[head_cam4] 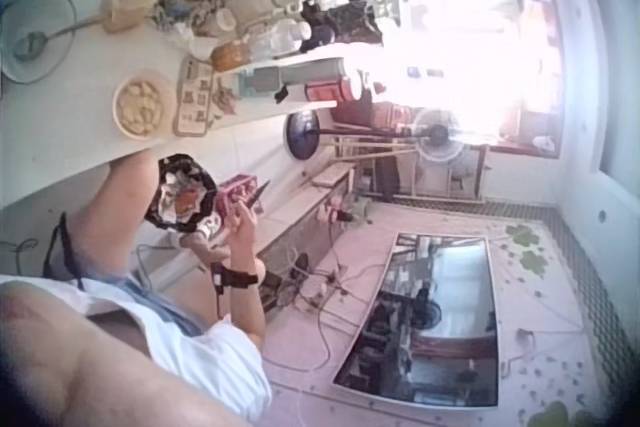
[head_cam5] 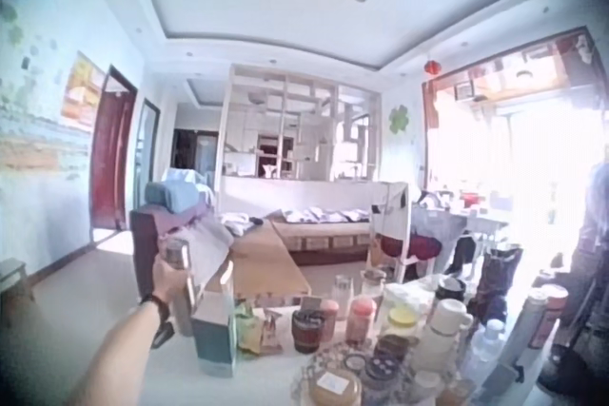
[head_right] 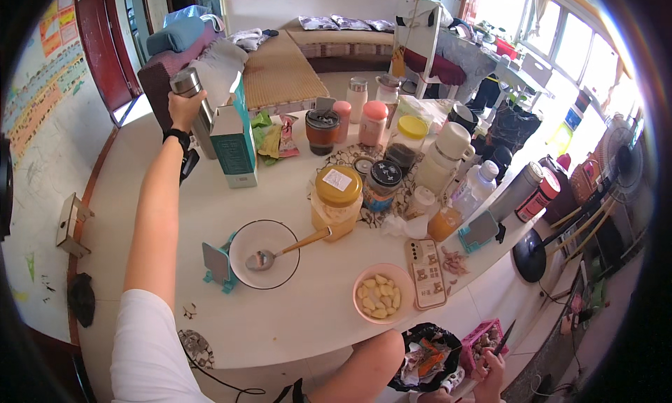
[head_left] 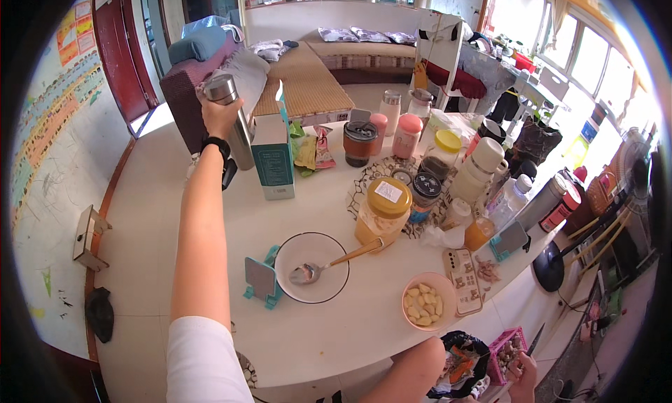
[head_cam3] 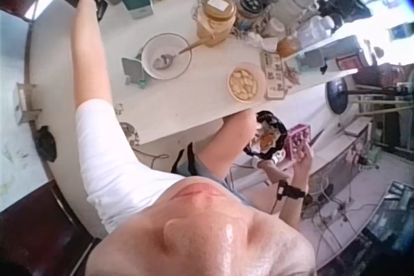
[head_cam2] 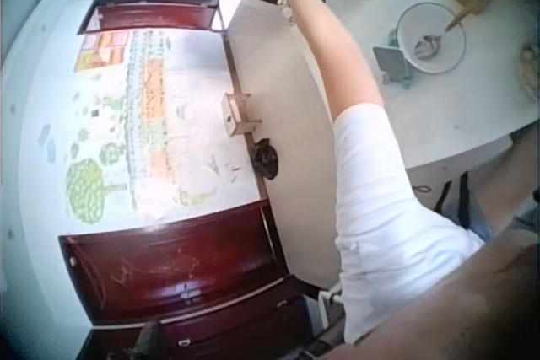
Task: The person peels garlic cloves by hand using a knife to remove the skin, placing the peeled cloves into a bowl and the skins into a small trash bag.
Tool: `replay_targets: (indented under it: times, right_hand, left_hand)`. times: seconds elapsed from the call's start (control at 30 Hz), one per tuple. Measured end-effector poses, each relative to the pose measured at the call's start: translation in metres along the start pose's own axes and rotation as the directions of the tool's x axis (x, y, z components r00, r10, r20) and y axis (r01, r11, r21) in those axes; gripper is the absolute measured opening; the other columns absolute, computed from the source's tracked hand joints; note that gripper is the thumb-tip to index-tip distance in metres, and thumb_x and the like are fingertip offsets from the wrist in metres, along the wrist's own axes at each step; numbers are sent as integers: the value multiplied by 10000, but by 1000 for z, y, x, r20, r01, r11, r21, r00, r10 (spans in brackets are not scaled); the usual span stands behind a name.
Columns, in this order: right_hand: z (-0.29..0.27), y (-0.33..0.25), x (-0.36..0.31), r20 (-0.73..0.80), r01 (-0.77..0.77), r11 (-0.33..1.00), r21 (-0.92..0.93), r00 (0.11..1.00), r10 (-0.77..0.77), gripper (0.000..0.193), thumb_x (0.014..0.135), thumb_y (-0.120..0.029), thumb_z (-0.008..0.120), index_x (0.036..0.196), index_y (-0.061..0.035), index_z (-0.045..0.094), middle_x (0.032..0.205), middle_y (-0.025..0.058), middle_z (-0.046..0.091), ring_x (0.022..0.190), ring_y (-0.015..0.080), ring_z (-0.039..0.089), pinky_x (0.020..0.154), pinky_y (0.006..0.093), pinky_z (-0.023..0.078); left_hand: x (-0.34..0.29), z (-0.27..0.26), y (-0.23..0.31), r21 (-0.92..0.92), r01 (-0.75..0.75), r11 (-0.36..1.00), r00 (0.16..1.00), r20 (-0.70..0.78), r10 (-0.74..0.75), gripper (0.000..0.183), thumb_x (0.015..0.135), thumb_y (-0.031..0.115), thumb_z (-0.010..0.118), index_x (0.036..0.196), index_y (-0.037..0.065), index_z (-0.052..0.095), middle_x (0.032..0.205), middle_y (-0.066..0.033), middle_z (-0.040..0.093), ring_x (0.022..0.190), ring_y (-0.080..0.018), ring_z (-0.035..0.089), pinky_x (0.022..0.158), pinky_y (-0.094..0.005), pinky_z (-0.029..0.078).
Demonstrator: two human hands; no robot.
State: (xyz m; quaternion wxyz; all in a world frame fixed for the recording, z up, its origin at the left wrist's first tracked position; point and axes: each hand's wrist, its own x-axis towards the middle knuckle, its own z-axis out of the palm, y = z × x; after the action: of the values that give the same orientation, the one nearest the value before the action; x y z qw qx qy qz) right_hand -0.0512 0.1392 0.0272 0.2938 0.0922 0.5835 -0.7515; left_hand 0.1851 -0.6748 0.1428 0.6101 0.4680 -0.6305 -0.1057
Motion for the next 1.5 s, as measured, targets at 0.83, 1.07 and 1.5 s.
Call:
replay_targets:
  times: [0.83,1.07,1.5]
  right_hand:
    - [-6,-18,-30,349,156,987,26,924,-155,94,880,-135,484,895,-47,514,594,-9,443,397,36,324,322,177,227]
    - [-6,-17,-39,342,157,985,72,924,-172,128,875,-116,490,946,-15,521,597,3,457,387,33,321,323,172,216]
    - [-28,-18,-63,280,169,978,125,939,-198,113,836,-96,526,918,-19,529,606,19,484,387,47,330,336,187,227]
  left_hand:
    - [-135,-301,87,-71,-15,997,915,401,42,370,620,202,776,889,15,604,851,-59,635,768,-142,603,721,-278,474]
    - [-182,-338,124,-191,-4,982,850,516,103,322,657,151,741,909,21,588,858,-46,618,783,-121,582,726,-266,465]
    - [-214,-328,123,-282,61,957,839,534,103,392,633,129,761,958,14,574,892,-58,617,801,-136,592,740,-279,482]
